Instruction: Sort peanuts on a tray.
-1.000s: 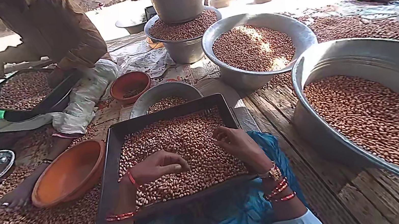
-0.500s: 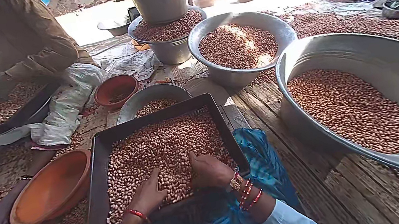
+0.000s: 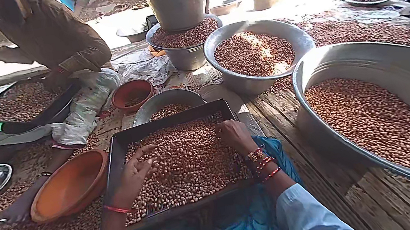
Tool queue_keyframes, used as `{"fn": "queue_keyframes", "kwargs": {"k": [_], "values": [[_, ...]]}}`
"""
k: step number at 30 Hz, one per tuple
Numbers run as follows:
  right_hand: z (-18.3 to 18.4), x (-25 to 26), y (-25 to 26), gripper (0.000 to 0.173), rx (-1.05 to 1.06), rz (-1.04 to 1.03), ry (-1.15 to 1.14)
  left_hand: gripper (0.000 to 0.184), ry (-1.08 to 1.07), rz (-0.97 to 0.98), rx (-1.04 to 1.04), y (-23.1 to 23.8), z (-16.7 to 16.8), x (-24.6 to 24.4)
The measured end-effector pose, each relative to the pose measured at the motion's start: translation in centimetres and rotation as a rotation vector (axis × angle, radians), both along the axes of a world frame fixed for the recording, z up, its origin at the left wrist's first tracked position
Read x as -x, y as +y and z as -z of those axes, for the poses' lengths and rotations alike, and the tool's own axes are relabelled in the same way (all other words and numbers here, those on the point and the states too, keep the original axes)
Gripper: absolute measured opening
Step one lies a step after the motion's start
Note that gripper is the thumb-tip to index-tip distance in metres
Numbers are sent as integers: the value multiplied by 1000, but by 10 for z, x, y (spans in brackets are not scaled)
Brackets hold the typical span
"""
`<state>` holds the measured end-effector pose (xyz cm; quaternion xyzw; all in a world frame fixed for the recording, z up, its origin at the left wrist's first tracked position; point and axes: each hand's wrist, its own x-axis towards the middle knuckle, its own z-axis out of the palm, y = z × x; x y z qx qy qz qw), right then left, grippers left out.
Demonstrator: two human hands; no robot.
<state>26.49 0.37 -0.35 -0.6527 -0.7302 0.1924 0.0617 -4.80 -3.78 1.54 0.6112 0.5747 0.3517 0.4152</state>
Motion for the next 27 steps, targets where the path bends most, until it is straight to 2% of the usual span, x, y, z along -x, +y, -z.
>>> {"fn": "queue_keyframes", "kwargs": {"k": [4,8,10,12,13,14,15,17,20,22,24,26,27], "values": [[5,6,2,26,52,-12,-75,32,157,-61,-120,-1,0,16],[2,4,-1,28,97,-25,-53,28,406,22,-227,1,12,6],[0,-3,-8,27,86,-133,150,24,522,48,-238,2,11,-15],[2,-10,-21,24,61,-355,552,19,585,100,-301,3,14,-40],[3,-10,-28,21,71,-421,754,16,597,138,-355,5,17,-53],[1,-10,-35,19,57,-417,852,15,608,179,-403,7,19,-64],[-3,-12,-40,19,5,-355,807,15,625,218,-433,9,21,-75],[-12,-19,-48,21,-84,-161,497,19,680,279,-478,15,26,-93],[-7,-28,-52,23,-104,13,189,20,836,333,-415,22,29,-114],[1,-31,-56,23,-78,11,48,22,933,359,-331,25,29,-122],[12,-31,-58,22,-65,-39,-47,21,940,367,-306,26,32,-122],[18,-28,-61,21,-56,-78,-116,21,826,422,-250,26,29,-111],[20,-25,-62,21,-63,-86,-148,21,702,505,-206,24,25,-100]]}}
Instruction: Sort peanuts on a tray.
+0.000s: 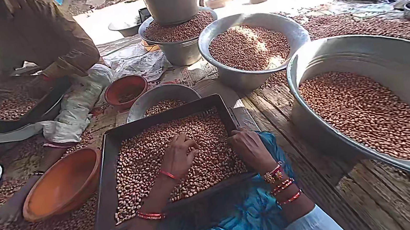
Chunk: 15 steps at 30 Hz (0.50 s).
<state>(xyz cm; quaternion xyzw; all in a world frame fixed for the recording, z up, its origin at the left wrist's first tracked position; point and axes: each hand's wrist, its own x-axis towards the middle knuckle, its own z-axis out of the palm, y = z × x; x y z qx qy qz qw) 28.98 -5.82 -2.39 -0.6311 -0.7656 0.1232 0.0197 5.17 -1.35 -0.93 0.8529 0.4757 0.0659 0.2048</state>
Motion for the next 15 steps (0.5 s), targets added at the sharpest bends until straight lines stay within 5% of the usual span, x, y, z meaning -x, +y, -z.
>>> {"fn": "queue_keyframes", "kwargs": {"k": [3,5,10,15], "values": [[1,10,-5,19,-34,3,-72,26,-482,348,481,-5,-2,45],[1,14,-7,19,-47,-2,-94,28,-563,330,612,-11,-4,70],[-11,13,-6,19,86,-55,-59,22,-262,-280,193,-10,-8,118],[-20,20,-14,25,195,-368,577,30,-59,-606,22,15,-9,147]]}}
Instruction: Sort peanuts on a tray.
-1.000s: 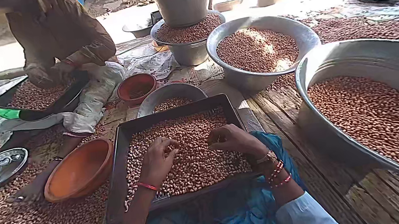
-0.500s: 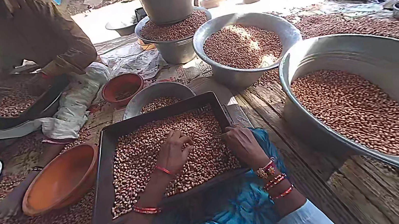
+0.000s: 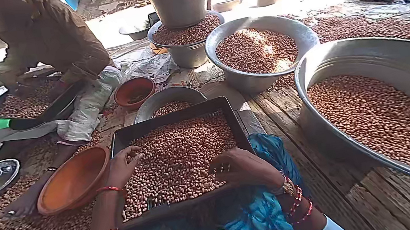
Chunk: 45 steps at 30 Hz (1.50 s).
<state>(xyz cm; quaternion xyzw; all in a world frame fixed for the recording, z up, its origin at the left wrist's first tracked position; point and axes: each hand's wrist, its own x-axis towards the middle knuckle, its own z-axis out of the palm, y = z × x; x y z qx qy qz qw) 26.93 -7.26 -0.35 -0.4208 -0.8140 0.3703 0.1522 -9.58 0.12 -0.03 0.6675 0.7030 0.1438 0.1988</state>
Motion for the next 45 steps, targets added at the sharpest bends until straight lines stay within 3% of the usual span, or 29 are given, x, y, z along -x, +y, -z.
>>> {"fn": "queue_keyframes", "kwargs": {"k": [2,6,11,13,15,18,21,23,26,30,35,38,43,45], "values": [[-4,7,2,35,66,113,-93,36,179,-62,91,11,-3,-2],[-8,26,15,54,210,431,-601,49,411,14,280,22,2,-42],[1,63,29,65,227,299,-528,67,401,186,356,10,2,-116],[2,71,36,71,204,242,-394,71,234,258,375,7,2,-126],[-1,67,42,76,165,167,-199,70,-112,297,327,5,7,-119],[-8,46,54,48,57,89,77,56,-687,239,272,-6,11,-103],[-17,19,73,24,-83,289,-46,51,-862,311,235,-12,-6,-82],[-16,6,88,26,-137,434,-320,46,-789,373,176,-13,-14,-66],[-8,0,104,27,-151,464,-557,37,-673,315,68,-17,-24,-48],[0,8,103,26,-182,434,-637,30,-503,206,-58,-21,-25,-33],[6,6,105,26,-196,426,-616,20,-196,253,-173,-27,-12,-55],[-12,3,94,28,-91,365,-478,16,-77,357,-101,-37,-5,-95],[-20,-2,58,19,65,-35,380,22,135,467,-28,-42,11,-135],[-21,3,44,19,-4,53,251,23,174,477,21,-40,11,-140]]}}
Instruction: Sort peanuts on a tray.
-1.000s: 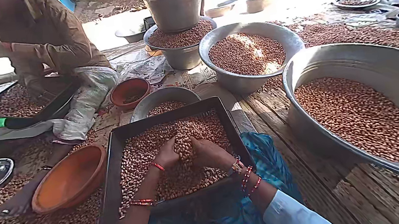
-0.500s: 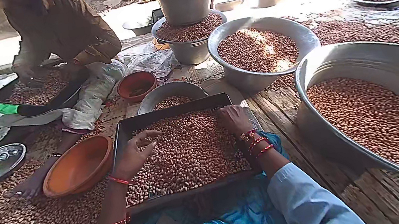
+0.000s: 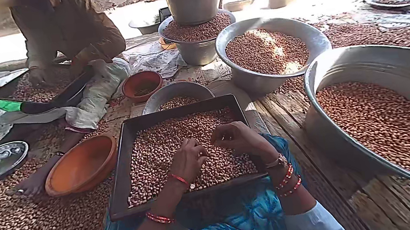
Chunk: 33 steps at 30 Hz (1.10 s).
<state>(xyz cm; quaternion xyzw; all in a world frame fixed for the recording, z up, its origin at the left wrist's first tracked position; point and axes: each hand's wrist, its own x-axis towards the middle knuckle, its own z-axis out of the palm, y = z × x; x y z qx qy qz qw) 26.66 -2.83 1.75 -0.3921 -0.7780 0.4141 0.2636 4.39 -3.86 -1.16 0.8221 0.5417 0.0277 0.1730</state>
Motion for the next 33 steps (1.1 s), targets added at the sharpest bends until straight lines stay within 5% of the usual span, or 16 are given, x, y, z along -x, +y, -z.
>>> {"fn": "queue_keyframes", "kwargs": {"k": [3,8,12,17,23,25,28,33], "values": [[7,16,-8,23,-16,138,-358,22,-202,27,69,4,-7,17],[29,47,-14,25,-109,133,-500,22,-879,118,461,-4,-28,77],[33,63,-16,25,-100,111,-620,19,-712,-130,177,-13,-31,114],[27,65,-17,27,-79,108,-676,17,-633,-306,138,-25,-28,154],[7,48,-29,24,26,-188,-174,32,31,-516,345,-22,-35,148],[4,33,-27,32,87,-13,-381,42,263,-497,460,-20,-30,136],[8,22,-22,44,292,247,-830,56,335,-402,530,-20,-13,102],[31,34,-24,70,360,49,-857,66,260,-322,531,-22,-5,27]]}}
